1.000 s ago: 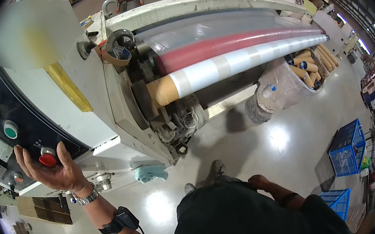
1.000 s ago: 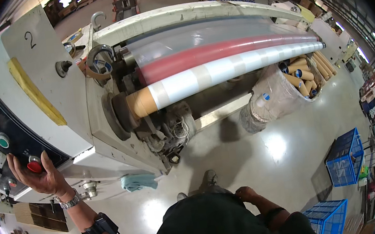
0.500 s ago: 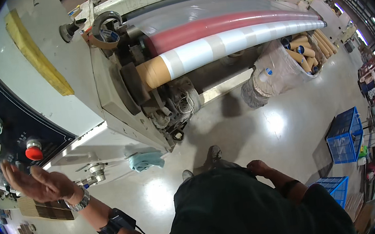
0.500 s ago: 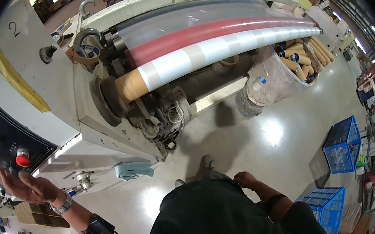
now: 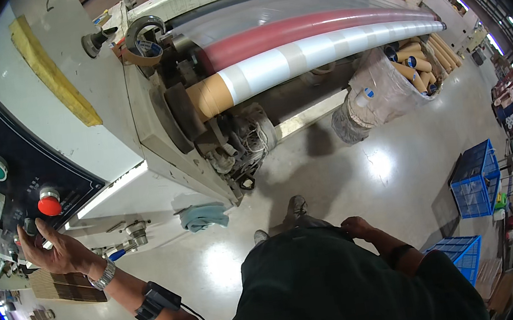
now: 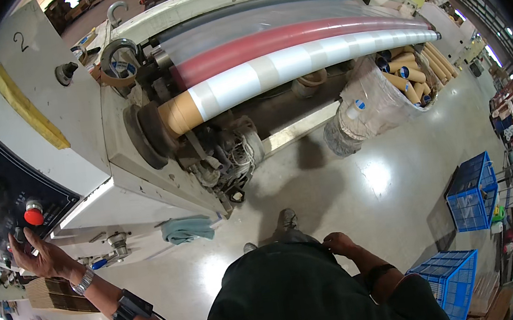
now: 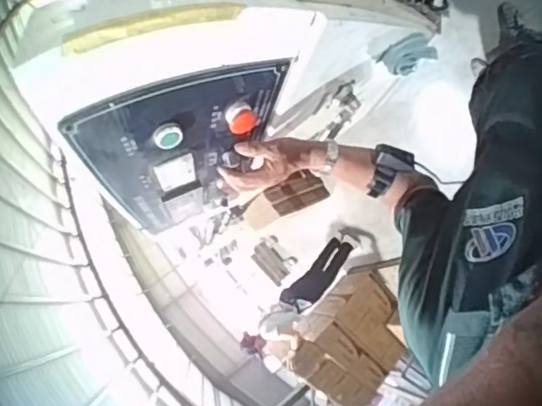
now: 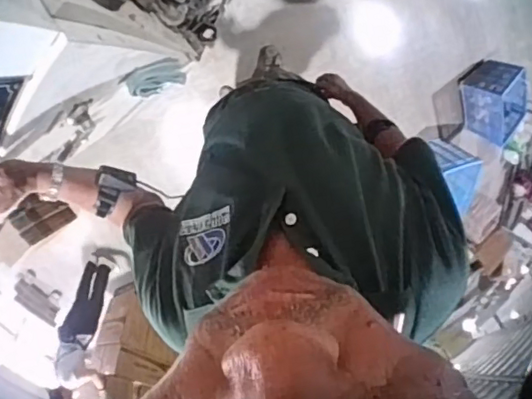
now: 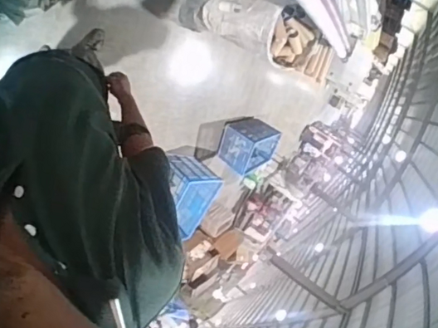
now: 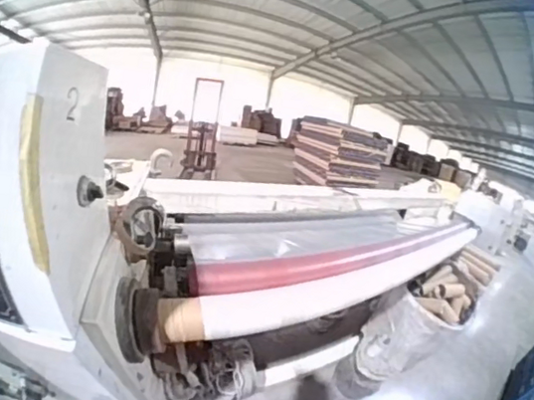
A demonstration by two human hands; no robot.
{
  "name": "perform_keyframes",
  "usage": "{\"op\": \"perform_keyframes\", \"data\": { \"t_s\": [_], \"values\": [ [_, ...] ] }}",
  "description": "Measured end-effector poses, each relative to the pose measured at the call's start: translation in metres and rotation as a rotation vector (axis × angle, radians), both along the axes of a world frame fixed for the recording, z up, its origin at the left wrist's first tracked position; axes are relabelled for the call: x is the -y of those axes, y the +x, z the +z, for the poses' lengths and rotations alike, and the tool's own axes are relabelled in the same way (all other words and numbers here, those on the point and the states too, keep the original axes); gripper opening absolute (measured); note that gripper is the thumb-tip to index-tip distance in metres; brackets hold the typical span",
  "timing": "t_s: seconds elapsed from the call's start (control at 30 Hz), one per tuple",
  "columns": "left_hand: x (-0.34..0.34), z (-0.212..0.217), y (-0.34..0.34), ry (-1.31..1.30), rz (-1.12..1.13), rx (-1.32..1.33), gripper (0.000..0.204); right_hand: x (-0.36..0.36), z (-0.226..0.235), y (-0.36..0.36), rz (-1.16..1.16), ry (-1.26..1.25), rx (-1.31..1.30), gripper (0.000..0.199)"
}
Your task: Operating a large industrial roller machine to wrap or process materials, including loading a new roll and aligning film.
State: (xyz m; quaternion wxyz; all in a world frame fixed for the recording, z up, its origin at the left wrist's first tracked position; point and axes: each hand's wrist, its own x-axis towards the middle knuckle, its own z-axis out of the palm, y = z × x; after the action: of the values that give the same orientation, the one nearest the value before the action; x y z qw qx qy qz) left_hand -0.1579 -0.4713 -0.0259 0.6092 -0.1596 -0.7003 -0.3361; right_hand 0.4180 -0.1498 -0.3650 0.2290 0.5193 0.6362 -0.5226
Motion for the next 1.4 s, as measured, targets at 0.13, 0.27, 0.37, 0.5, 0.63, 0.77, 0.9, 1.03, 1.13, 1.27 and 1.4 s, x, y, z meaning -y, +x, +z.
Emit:
{"op": "perform_keyframes", "data": {
  "t_s": [0.13, 0.27, 0.37, 0.5, 0.63, 0.77, 0.9, 1.03, 1.13, 1.27, 1.4],
  "values": [
    [0.018, 0.002, -0.009, -0.02, -0.117, -0.035, 0.033, 0.001, -0.026, 0.015, 0.512, 0.312, -0.273, 0.025],
    [0.002, 0.002, -0.009, 0.034, -0.148, -0.06, 0.029, 0.0, -0.018, 0.001, 0.822, 0.347, 0.026, 0.032],
    [-0.005, 0.007, -0.003, 0.045, -0.143, -0.052, 0.029, 0.003, -0.014, 0.009, 0.711, 0.529, -0.219, 0.024],
    [0.005, 0.009, 0.007, 0.082, -0.124, 0.022, 0.028, 0.001, 0.011, -0.01, 0.794, 0.478, -0.221, 0.022],
    [-0.001, 0.005, -0.001, 0.063, -0.129, 0.003, 0.026, -0.005, -0.023, 0.012, 0.544, 0.488, -0.341, 0.021],
    [0.012, 0.006, -0.009, -0.048, -0.028, -0.038, 0.023, -0.014, -0.072, 0.041, 0.824, 0.58, -0.625, 0.021],
    [0.018, 0.001, -0.012, -0.063, 0.024, -0.005, 0.022, -0.01, -0.052, 0.02, 0.779, 0.4, -0.365, 0.028],
    [0.021, 0.004, -0.013, 0.035, -0.059, 0.017, 0.021, 0.006, -0.008, -0.005, 0.336, 0.133, -0.134, 0.029],
    [0.022, -0.002, -0.021, 0.033, -0.055, 0.079, 0.021, 0.013, -0.01, 0.001, 0.2, 0.204, -0.221, 0.028],
    [0.021, -0.003, -0.018, 0.002, -0.018, 0.062, 0.025, 0.012, -0.002, 0.001, 0.235, 0.203, -0.249, 0.026],
    [0.016, -0.001, -0.015, 0.04, -0.043, 0.038, 0.022, 0.008, -0.019, 0.005, 0.451, 0.376, -0.274, 0.024]
  ]
}}
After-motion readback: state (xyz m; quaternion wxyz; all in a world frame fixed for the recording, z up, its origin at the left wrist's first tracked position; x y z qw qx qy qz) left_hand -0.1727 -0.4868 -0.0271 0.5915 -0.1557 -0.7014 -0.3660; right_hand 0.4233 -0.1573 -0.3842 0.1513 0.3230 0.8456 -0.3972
